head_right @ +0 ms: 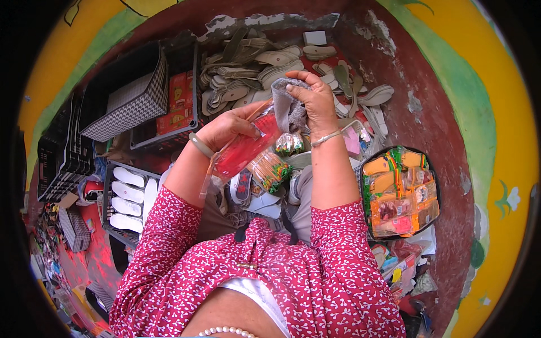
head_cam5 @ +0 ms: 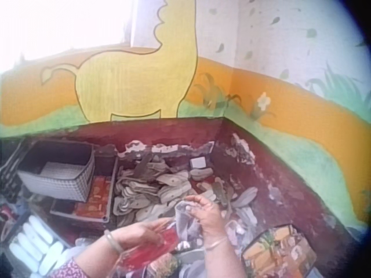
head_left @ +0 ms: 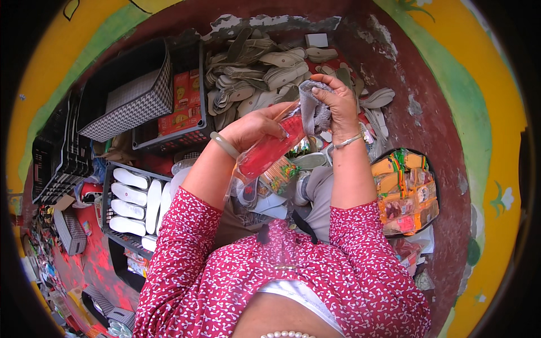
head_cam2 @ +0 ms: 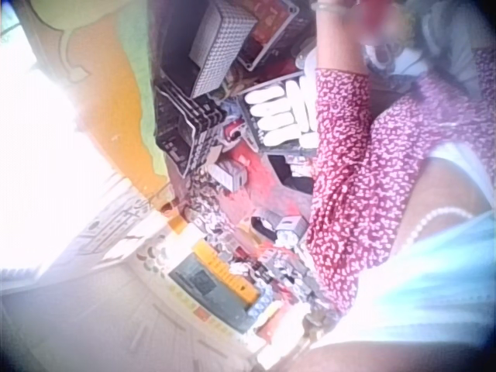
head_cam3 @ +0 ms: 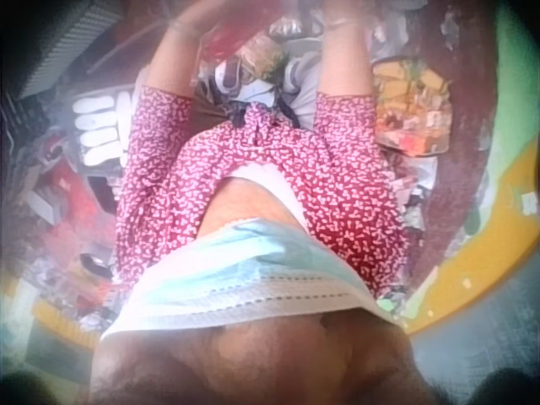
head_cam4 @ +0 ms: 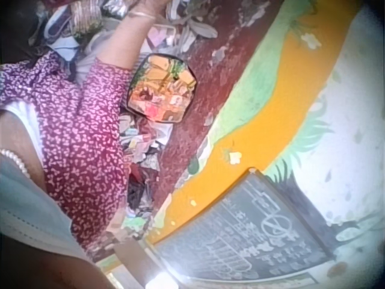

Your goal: The person is packaging shoe insoles into plastic bags by hand, occasionally using a cloth to wipe the insoles before inserting them and then placing the finished packs into a container.

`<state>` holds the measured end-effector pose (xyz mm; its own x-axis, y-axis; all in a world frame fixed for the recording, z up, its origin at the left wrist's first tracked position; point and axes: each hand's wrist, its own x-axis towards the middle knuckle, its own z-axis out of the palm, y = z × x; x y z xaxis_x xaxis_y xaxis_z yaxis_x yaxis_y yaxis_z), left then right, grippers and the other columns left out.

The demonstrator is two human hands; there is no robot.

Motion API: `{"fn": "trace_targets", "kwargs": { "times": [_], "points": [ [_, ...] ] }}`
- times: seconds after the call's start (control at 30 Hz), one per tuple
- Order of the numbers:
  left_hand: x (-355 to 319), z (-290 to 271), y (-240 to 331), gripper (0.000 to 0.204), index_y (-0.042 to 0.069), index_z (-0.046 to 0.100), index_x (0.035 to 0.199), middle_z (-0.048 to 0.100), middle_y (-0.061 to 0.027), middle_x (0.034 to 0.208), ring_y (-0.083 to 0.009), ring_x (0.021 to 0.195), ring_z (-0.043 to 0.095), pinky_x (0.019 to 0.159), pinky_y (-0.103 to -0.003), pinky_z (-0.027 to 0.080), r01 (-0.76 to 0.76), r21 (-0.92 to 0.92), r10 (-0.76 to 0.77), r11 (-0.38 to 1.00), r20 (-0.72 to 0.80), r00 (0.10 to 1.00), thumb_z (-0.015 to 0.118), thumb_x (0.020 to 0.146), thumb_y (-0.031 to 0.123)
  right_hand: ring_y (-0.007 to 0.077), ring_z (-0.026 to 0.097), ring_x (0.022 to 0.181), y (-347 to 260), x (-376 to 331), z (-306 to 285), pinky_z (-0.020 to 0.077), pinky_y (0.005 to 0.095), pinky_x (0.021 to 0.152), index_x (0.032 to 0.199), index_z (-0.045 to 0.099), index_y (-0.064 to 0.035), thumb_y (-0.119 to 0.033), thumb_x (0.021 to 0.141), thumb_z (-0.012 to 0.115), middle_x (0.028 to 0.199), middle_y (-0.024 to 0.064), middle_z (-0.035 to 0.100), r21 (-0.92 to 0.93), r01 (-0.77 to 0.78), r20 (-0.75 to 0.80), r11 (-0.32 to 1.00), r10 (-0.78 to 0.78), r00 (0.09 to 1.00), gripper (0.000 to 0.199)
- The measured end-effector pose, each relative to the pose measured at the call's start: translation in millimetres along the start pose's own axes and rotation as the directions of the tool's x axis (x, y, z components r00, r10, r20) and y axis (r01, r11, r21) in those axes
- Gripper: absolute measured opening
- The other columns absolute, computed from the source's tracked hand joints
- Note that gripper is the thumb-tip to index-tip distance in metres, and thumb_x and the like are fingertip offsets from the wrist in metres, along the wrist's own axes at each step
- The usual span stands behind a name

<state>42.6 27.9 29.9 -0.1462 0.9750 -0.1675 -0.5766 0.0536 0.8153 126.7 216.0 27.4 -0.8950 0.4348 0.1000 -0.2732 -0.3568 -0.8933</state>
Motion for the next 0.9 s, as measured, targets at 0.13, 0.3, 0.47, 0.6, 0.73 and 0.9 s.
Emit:
{"fn": "trace_targets", "kwargs": {
  "times": [0.13, 0.3, 0.47, 0.6, 0.73, 0.9],
  "points": [
    [1.5, -2.4, -2.1, 0.073, 0.001, 0.026, 0.14, 0.046, -0.0142, 0.13, -0.0202, 0.112, 0.053, 0.098, -0.031, 0.041, 0.014, -0.056, -0.011, 0.998, 0.046, 0.999, 0.044, 0.071, -0.015, 0.0122, 0.063, 0.076, 5.3, 3.7, -2.6, 0.0512, 0.0227, 0.071, 0.098, 0.063, 0.0016, 0.006, 0.075, 0.063, 0.088, 0.0079, 0.066, -0.048, 0.065, -0.09, 0.997, -0.069, 0.994, 0.023],
    [1.4, -1.4, 0.1, 0.071, 0.001, 0.025, 0.14, 0.045, -0.0159, 0.131, -0.0227, 0.11, 0.055, 0.096, -0.033, 0.043, 0.035, -0.157, -0.022, 0.987, 0.085, 0.996, 0.043, 0.074, -0.015, 0.0121, 0.063, 0.074, 6.5, 6.9, -5.7, 0.051, 0.0234, 0.07, 0.097, 0.064, 0.0006, 0.004, 0.076, 0.065, 0.088, 0.0072, 0.066, 0.035, 0.113, -0.16, 0.993, -0.106, 0.981, 0.022],
    [-11.0, 4.6, 4.0, 0.068, 0.002, 0.028, 0.14, 0.053, -0.0153, 0.121, -0.0209, 0.099, 0.06, 0.087, -0.032, 0.049, -0.046, -0.206, 0.055, 0.977, 0.036, 0.998, 0.044, 0.075, -0.012, 0.0198, 0.06, 0.093, -5.5, 20.6, -67.8, 0.0509, 0.0349, 0.081, 0.108, 0.057, -0.0044, -0.006, 0.083, 0.058, 0.105, 0.0097, 0.061, 0.131, 0.259, -0.466, 0.957, -0.171, 0.868, 0.025],
    [-9.4, -13.4, 10.6, 0.055, 0.0, 0.038, 0.132, 0.055, -0.0178, 0.117, -0.026, 0.1, 0.061, 0.086, -0.039, 0.051, -0.243, -0.225, 0.227, 0.944, -0.096, 0.969, 0.05, 0.078, -0.004, 0.026, 0.057, 0.103, -13.0, 27.3, -108.5, 0.0474, 0.0445, 0.089, 0.117, 0.051, -0.0038, -0.012, 0.089, 0.05, 0.114, 0.0121, 0.057, 0.429, 0.364, -0.461, 0.827, -0.146, 0.875, 0.029],
    [4.3, -32.4, 1.8, 0.046, 0.0, 0.042, 0.125, 0.059, -0.0155, 0.11, -0.0244, 0.092, 0.063, 0.082, -0.038, 0.053, -0.307, -0.229, 0.27, 0.924, -0.18, 0.946, 0.054, 0.082, 0.005, 0.0241, 0.057, 0.102, -19.4, 9.8, -35.1, 0.048, 0.0418, 0.088, 0.12, 0.05, -0.0058, -0.011, 0.088, 0.054, 0.114, 0.0104, 0.057, 0.082, 0.486, -0.438, 0.87, -0.407, 0.802, 0.033],
    [15.8, -25.8, -8.5, 0.035, 0.005, 0.043, 0.126, 0.06, -0.0112, 0.105, -0.021, 0.091, 0.062, 0.082, -0.037, 0.052, -0.318, -0.354, 0.248, 0.88, -0.229, 0.941, 0.042, 0.091, 0.004, 0.014, 0.056, 0.1, 9.2, -2.4, 40.6, 0.0455, 0.0287, 0.088, 0.117, 0.054, -0.0059, -0.017, 0.091, 0.054, 0.111, 0.0061, 0.059, -0.342, 0.415, -0.088, 0.843, -0.469, 0.879, 0.028]
  ]
}}
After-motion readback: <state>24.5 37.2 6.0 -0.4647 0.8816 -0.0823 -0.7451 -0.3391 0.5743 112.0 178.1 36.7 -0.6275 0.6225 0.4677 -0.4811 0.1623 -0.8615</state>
